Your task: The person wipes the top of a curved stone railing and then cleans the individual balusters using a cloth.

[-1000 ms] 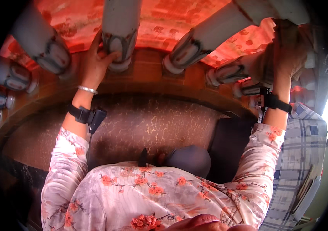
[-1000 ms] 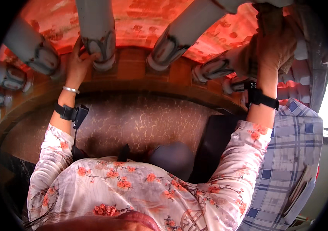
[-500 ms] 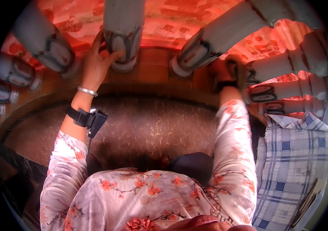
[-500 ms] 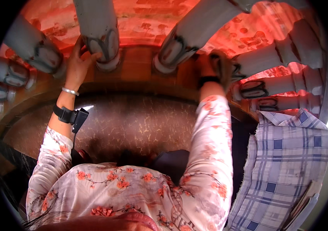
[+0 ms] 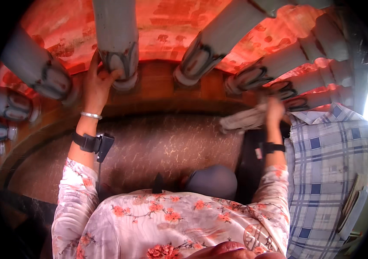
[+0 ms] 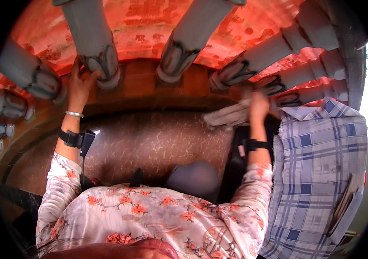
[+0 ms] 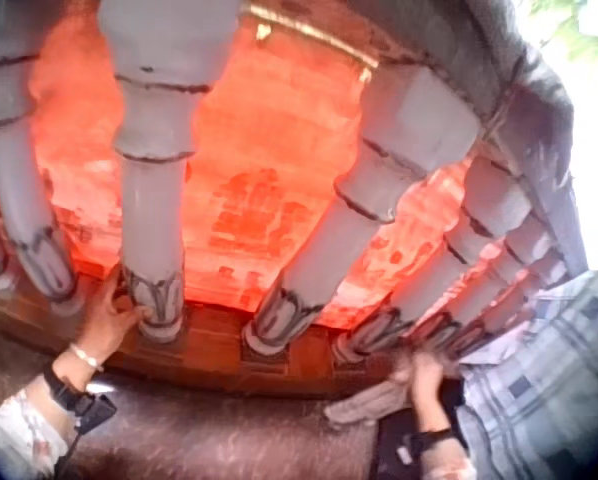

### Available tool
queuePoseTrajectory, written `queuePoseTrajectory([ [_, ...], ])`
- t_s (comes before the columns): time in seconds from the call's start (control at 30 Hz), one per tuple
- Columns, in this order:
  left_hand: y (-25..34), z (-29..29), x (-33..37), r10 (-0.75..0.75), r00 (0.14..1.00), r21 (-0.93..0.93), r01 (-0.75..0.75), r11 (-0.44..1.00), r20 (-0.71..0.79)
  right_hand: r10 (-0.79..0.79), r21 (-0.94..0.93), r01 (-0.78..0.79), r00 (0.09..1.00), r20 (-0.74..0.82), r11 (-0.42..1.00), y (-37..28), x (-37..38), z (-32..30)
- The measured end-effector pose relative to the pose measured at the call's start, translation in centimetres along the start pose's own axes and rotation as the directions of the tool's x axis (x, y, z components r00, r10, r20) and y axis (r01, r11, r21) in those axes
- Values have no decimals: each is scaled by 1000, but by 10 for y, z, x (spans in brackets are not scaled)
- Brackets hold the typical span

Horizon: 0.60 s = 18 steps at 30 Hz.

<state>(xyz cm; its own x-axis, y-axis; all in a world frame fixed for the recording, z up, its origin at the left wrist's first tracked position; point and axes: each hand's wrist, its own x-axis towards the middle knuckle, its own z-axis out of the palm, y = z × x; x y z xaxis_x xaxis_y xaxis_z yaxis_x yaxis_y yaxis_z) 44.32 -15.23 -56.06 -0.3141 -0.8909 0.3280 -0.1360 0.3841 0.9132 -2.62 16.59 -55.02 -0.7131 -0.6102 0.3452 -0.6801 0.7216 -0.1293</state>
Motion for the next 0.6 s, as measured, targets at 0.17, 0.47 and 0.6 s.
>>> queuePoseTrajectory([
  [0.17,-11,-8,0,15,1000,52,-14,999,-25,331,933,239,887,-322,268,-86,55,-132],
  [0.47,-13,-8,1,84,995,117,-78,990,-47,247,712,158,868,-430,684,-95,22,85],
  [0.6,-1,-13,-2,-31,1000,117,31,993,3,112,196,-91,989,-97,976,-100,-33,121],
])
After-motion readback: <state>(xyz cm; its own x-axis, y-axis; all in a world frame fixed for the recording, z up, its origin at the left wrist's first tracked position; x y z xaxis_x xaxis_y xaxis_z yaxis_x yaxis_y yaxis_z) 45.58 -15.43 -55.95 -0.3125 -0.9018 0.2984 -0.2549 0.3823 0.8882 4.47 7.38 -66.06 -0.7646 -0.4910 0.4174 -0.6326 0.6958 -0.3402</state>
